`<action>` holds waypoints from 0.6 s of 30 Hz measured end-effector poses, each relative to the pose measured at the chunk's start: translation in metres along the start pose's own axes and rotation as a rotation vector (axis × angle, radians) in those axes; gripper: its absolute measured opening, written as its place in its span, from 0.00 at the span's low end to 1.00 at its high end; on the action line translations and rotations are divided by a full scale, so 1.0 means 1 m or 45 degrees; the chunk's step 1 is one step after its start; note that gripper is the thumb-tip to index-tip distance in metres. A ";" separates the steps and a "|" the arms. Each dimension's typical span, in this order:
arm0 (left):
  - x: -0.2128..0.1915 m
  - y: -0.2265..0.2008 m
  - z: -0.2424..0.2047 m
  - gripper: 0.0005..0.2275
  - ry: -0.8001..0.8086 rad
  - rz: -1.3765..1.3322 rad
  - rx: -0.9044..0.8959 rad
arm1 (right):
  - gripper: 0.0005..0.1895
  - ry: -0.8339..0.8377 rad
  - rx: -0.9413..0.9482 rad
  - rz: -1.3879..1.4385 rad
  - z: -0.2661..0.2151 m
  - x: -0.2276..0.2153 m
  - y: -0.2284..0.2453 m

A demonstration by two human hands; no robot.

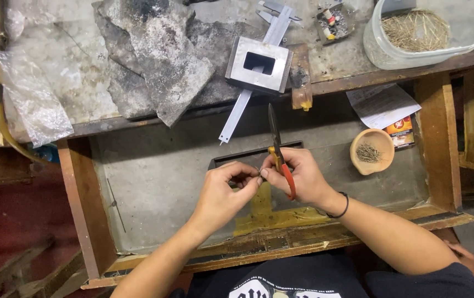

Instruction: The person uses pliers to cut small metal wires one by one. They pick up a wire from a container, cut it with the pliers, and place the cut piece into a small rectangular tray on the workbench.

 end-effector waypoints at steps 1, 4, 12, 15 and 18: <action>-0.001 0.003 0.000 0.03 0.004 0.002 0.002 | 0.04 -0.005 -0.001 0.000 -0.001 0.000 -0.002; -0.002 0.010 0.001 0.02 0.015 0.026 0.009 | 0.05 -0.031 0.072 0.077 -0.004 -0.002 -0.012; -0.003 0.028 0.002 0.04 -0.028 -0.092 -0.050 | 0.05 -0.104 0.133 0.148 -0.005 -0.005 -0.013; 0.002 0.024 -0.002 0.05 -0.098 -0.205 -0.096 | 0.06 -0.147 0.168 0.165 -0.005 -0.005 -0.008; 0.004 0.041 -0.005 0.05 -0.158 -0.338 -0.132 | 0.05 -0.146 0.167 0.187 -0.002 -0.002 -0.003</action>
Point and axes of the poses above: each hand's wrist, its own z-axis towards the middle knuckle, its own x-axis out of the palm, y = z × x, the point moved 7 cm from there along z, towards the middle knuckle, and after that the axes turned 10 degrees about -z, right-handed, at the moved point
